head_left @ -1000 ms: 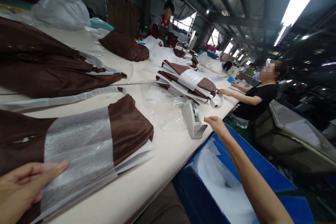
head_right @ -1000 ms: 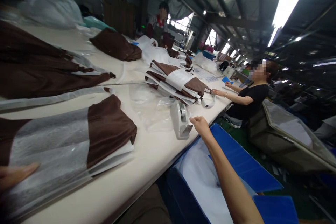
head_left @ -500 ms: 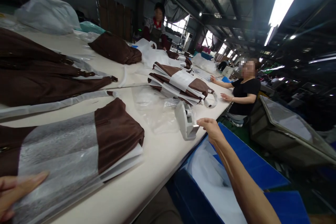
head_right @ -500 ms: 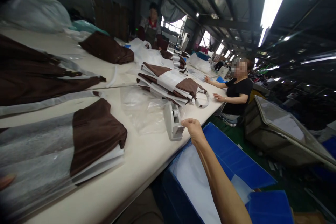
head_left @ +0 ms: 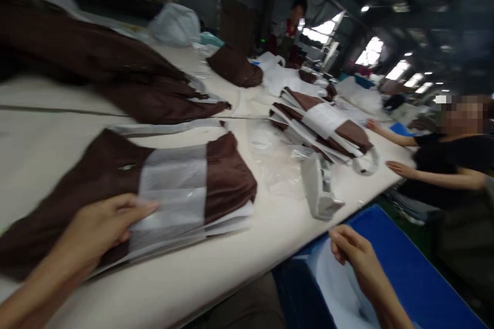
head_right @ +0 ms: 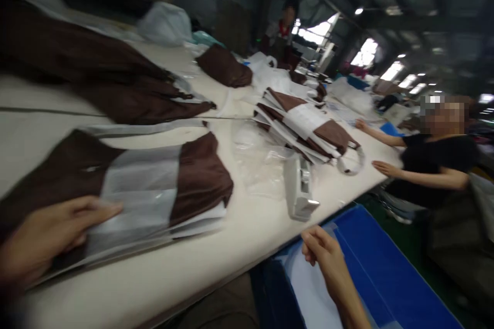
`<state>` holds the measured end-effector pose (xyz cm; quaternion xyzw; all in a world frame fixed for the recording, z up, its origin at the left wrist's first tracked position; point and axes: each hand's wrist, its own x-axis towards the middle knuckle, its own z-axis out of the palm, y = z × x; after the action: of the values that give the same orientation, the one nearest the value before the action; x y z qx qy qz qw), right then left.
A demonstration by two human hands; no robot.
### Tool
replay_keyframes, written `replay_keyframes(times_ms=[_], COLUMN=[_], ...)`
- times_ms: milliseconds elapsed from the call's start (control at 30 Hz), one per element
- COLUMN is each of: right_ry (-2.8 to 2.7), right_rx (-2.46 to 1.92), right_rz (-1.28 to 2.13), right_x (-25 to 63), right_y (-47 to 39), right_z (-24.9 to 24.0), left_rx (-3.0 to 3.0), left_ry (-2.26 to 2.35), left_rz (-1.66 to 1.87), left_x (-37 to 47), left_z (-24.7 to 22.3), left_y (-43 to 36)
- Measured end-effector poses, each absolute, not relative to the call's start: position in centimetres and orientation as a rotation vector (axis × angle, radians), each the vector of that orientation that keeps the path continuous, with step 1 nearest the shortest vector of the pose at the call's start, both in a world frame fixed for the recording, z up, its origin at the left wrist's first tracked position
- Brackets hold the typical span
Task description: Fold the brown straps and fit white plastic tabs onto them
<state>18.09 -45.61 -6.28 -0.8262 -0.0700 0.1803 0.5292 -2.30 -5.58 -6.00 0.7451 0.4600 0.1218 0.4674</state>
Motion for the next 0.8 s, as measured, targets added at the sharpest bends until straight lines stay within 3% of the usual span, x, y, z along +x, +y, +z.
replay_keyframes(times_ms=[167,300,500,800], right_ry=[-1.228,-1.944,-2.651,-3.067], right_rx=[-1.989,-1.688,-1.735,-1.809], right_rz=[1.061,1.243,0.923,0.535], right_x=[17.3,15.7,14.5,13.1], right_y=[-38.3,-25.7,-10.9,-5.9], right_z=[0.9,4.3,2.9,2.4], left_rx=[1.607,1.61,1.616,1.573], left_ry=[1.076,1.046,1.012,0.991], left_rz=[0.396,0.431,0.402,0.384], left_x=[-3.0,-3.1,-3.4,-3.4], left_z=[-6.5,-7.4,-8.4,-8.6], left_y=[-5.4,-5.4,-4.9,-4.8])
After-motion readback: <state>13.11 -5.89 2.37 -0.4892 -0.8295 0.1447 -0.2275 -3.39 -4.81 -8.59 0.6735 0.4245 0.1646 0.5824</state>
